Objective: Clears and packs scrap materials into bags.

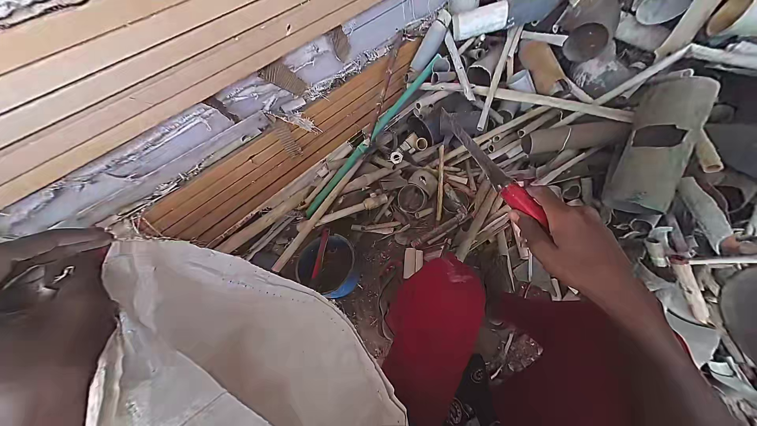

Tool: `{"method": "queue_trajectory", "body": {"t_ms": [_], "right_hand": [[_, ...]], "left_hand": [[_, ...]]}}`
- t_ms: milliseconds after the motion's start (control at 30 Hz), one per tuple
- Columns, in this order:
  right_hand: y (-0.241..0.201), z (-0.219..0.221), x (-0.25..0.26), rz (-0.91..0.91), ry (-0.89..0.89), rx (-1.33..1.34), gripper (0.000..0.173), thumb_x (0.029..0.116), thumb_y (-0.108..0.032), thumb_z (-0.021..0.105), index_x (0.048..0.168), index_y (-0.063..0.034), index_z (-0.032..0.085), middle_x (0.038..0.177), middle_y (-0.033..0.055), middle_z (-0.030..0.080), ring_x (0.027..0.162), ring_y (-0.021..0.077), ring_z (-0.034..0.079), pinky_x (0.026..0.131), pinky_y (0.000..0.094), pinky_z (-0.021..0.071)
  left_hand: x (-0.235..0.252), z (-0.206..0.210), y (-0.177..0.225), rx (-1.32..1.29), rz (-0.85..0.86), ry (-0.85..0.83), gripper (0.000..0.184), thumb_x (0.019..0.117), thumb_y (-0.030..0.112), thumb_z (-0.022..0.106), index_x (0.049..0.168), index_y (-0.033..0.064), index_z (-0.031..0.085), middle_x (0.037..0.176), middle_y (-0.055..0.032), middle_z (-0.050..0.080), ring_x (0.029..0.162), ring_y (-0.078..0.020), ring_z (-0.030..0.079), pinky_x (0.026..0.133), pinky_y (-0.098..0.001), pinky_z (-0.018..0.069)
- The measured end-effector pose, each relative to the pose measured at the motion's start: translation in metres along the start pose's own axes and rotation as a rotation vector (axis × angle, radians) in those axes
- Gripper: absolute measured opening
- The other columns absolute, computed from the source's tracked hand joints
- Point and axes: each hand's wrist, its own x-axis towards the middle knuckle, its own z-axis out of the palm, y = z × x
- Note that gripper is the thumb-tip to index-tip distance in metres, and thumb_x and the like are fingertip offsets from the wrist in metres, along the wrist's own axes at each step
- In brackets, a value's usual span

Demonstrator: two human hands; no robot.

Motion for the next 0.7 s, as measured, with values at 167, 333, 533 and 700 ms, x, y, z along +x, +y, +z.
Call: {"method": "queue_trajectory", "body": {"t_ms": [167,333,533,700], "right_hand": [[0.0,0.013,0.002,-0.077,-0.003,-0.09,0.047,0.1007,-0.037,0.047,0.131,-0.0043,0.061,0.076,0.0198,0.065,0.067,0.0436,0.064,0.057,0.062,0.0476],[-0.017,0.026,0.006,-0.115,-0.048,-0.105,0.051,0.1006,-0.045,0.042,0.129,-0.0075,0.063,0.075,0.0142,0.065,0.066,0.0385,0.066,0.054,0.0576,0.048],[-0.027,0.036,0.01,-0.178,-0.066,-0.035,0.055,0.1002,-0.048,0.041,0.131,-0.0087,0.063,0.075,0.0104,0.068,0.063,0.0299,0.067,0.055,0.0525,0.051],[-0.02,0.04,0.013,-0.129,-0.069,0.088,0.054,0.1008,-0.047,0.045,0.134,-0.0073,0.06,0.078,0.0079,0.068,0.058,0.0178,0.063,0.051,0.0413,0.0515]], "left_hand": [[-0.02,0.071,0.027,0.084,0.178,-0.209,0.017,0.0983,0.014,0.064,0.11,0.0063,0.074,0.099,-0.0168,0.075,0.086,-0.0275,0.072,0.078,-0.05,0.0544],[-0.023,0.163,-0.02,-0.156,0.06,-0.287,0.013,0.0926,0.009,0.073,0.106,0.0086,0.075,0.105,-0.0064,0.076,0.094,-0.0148,0.073,0.087,-0.0401,0.0569],[-0.013,0.212,-0.037,-0.566,0.147,-0.121,0.012,0.0925,0.006,0.071,0.104,0.0035,0.07,0.1,-0.0051,0.073,0.087,-0.0048,0.068,0.079,-0.0213,0.0541],[0.059,0.232,-0.015,-0.593,0.081,-0.166,0.026,0.0853,0.007,0.075,0.11,0.0039,0.07,0.114,-0.0082,0.072,0.096,-0.0123,0.069,0.085,-0.0296,0.0562]]}}
